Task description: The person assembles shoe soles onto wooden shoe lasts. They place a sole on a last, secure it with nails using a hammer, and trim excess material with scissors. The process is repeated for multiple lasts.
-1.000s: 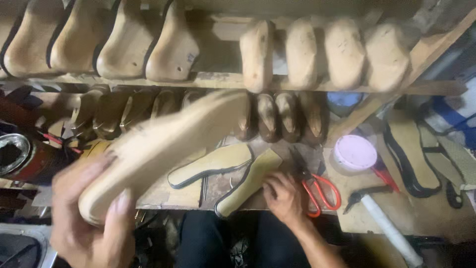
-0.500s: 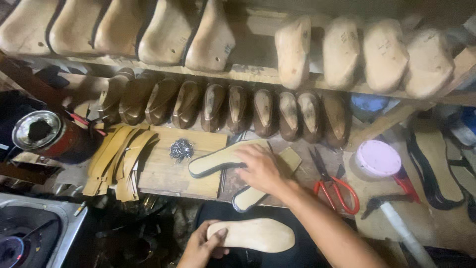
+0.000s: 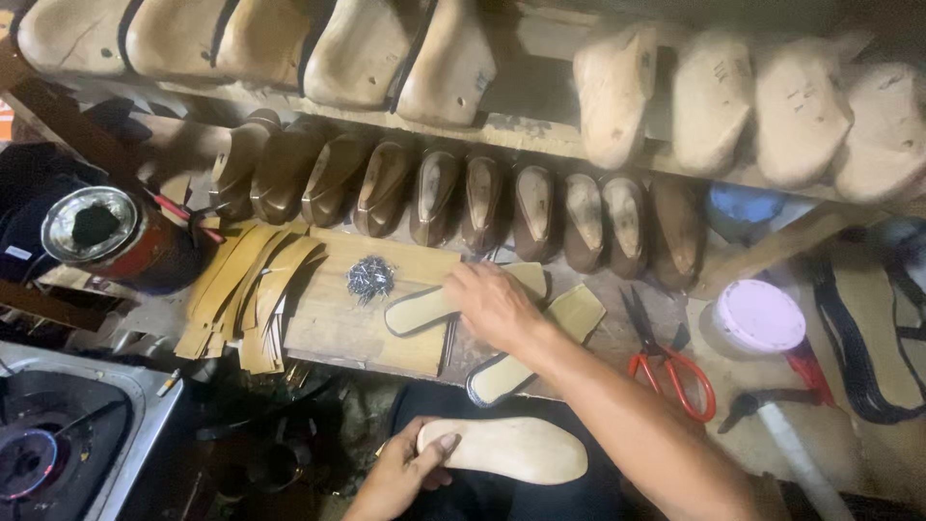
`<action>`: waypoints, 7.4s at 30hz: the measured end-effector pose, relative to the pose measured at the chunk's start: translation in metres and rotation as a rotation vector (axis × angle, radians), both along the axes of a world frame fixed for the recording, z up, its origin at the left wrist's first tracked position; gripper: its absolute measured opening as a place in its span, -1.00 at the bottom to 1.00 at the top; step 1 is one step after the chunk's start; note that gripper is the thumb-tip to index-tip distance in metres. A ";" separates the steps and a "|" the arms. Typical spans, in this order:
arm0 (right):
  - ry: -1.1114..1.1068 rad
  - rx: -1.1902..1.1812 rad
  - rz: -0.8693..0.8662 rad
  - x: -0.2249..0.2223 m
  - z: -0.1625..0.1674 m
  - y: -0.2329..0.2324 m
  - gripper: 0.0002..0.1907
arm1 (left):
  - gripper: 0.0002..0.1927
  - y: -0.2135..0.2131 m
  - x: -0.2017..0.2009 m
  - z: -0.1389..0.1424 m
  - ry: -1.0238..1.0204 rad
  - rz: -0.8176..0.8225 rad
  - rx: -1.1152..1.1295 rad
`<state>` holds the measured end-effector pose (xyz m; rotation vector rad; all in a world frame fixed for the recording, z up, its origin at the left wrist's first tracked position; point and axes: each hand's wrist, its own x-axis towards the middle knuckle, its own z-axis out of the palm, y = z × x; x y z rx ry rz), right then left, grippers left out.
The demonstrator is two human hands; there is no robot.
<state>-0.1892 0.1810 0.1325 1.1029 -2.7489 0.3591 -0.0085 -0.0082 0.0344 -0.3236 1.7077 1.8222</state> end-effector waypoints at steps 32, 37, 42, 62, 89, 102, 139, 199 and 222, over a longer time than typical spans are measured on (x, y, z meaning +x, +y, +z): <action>-0.221 -0.234 -0.105 0.185 -0.017 0.065 -0.60 | -0.25 -0.026 -0.005 0.025 0.464 -0.158 -0.119; -0.266 -0.282 -0.115 0.179 -0.027 0.058 -0.65 | -0.20 -0.025 -0.006 0.028 0.408 -0.132 -0.080; -0.288 -0.273 -0.092 0.174 -0.028 0.051 -0.64 | -0.20 -0.030 -0.002 0.024 0.471 -0.095 -0.101; -0.320 -0.252 -0.060 0.177 -0.029 0.053 -0.64 | -0.11 -0.031 0.002 0.032 0.727 -0.340 -0.745; -0.820 -1.171 -0.702 0.269 -0.066 0.106 -0.46 | -0.59 -0.022 0.062 -0.023 0.242 0.358 0.328; -0.867 -1.181 -0.719 0.256 -0.069 0.117 -0.51 | -0.57 -0.023 0.051 -0.022 0.250 0.298 0.284; 0.038 -0.099 0.117 -0.044 -0.004 -0.119 -0.89 | -0.60 0.003 0.002 0.006 0.162 0.130 0.096; -0.593 -0.375 -0.226 0.125 -0.018 -0.044 -0.74 | -0.67 0.003 -0.016 0.020 0.236 0.130 -0.077; -0.271 -0.251 -0.009 0.138 -0.029 -0.045 -0.87 | -0.71 0.010 -0.005 0.003 0.378 0.195 -0.147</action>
